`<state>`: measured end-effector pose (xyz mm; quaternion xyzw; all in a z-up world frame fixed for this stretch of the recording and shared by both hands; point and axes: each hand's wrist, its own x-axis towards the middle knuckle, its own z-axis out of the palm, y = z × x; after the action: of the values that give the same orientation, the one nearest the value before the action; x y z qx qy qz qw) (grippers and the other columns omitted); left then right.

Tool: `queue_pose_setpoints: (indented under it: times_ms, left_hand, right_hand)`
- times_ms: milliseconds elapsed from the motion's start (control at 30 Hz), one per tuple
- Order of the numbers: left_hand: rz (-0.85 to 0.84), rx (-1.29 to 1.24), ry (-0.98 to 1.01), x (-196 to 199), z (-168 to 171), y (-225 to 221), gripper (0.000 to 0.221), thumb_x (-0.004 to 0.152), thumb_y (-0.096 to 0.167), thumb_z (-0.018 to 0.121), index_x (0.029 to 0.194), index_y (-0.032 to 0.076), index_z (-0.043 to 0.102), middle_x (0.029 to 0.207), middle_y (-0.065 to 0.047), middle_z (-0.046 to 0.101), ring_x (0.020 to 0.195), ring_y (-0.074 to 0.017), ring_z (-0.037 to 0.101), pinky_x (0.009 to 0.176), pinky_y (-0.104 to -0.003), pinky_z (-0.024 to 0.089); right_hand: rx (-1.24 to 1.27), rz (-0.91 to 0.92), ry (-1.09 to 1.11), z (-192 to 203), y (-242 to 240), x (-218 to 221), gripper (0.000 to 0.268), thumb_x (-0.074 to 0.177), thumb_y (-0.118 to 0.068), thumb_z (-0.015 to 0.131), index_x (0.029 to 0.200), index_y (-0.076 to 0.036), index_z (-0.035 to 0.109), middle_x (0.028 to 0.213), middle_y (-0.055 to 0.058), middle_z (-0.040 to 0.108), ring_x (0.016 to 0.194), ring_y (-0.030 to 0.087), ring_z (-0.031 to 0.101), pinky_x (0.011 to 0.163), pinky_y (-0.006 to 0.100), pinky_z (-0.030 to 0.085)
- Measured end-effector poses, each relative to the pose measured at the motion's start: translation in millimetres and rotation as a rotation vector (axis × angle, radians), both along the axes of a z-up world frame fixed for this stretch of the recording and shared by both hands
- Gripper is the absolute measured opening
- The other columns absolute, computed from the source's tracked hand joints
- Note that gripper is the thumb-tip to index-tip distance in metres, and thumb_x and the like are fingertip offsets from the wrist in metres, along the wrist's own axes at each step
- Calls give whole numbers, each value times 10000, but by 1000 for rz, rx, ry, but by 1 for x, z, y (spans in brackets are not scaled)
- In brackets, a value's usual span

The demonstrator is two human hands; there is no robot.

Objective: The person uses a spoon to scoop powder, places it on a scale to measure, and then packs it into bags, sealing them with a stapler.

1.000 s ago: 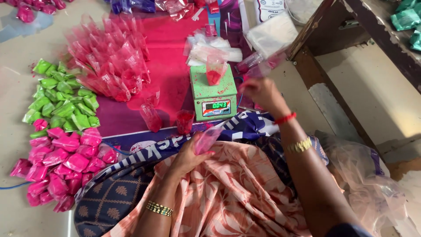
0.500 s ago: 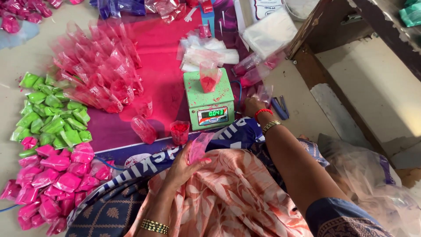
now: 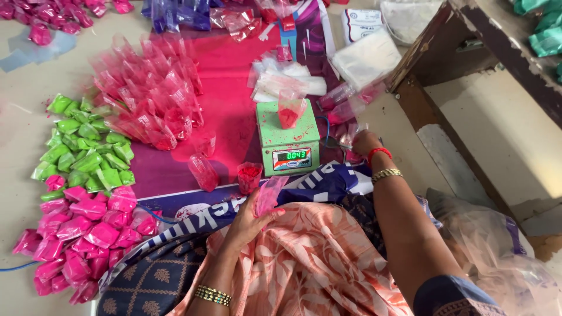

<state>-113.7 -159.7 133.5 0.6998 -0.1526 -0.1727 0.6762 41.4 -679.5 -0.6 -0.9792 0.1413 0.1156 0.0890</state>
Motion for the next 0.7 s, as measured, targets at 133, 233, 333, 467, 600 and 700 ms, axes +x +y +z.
queue_pose_setpoints:
  times_ms: [133, 233, 333, 467, 600, 700]
  left_hand:
    - [7, -61, -14, 2, 3, -1, 871, 784, 357, 867, 1473, -8, 476, 1431, -161, 615, 1332, -222, 574, 1110, -347, 432]
    - [10, -78, -7, 2, 11, -2, 856, 788, 358, 860, 1467, -2, 482, 1424, -148, 624, 1328, -217, 581, 1103, -347, 439]
    - [-8, -103, 2, 0, 20, -3, 861, 782, 372, 853, 1472, 5, 492, 1416, -142, 637, 1319, -218, 589, 1098, -347, 448]
    - [7, -36, 3, -1, 22, -4, 899, 763, 417, 853, 1479, 15, 489, 1432, -137, 622, 1337, -220, 576, 1105, -346, 435]
    - [33, -24, -13, 3, 9, -3, 959, 749, 469, 859, 1484, 1, 459, 1466, -155, 590, 1376, -235, 544, 1127, -351, 408]
    - [71, 27, -41, 6, -14, 0, 984, 761, 475, 870, 1496, -13, 435, 1496, -171, 548, 1413, -243, 499, 1151, -358, 372]
  right_hand:
    - [-66, -105, 156, 87, 14, -27, 204, 828, -112, 706, 1007, -117, 804, 930, 131, 778, 820, 289, 765, 730, 399, 615]
    - [531, -429, -554, 174, 51, -76, 134, 858, 57, 728, 990, 40, 750, 827, 193, 755, 697, 213, 740, 621, 338, 606]
    - [393, -230, -945, 244, 89, -95, 81, 956, 46, 672, 978, -3, 733, 847, 114, 760, 711, 156, 734, 601, 298, 595]
    - [447, -52, -1182, 325, 151, -101, 25, 1008, 60, 652, 997, 39, 658, 865, 110, 736, 760, 139, 725, 652, 260, 594]
    - [796, 185, -1248, 348, 194, -73, 78, 1032, 40, 669, 1100, 38, 631, 973, 85, 731, 866, 114, 722, 743, 245, 581]
    - [731, 211, -1223, 346, 225, -55, 196, 1000, 8, 673, 1193, 28, 643, 966, 80, 751, 829, 107, 716, 703, 264, 573]
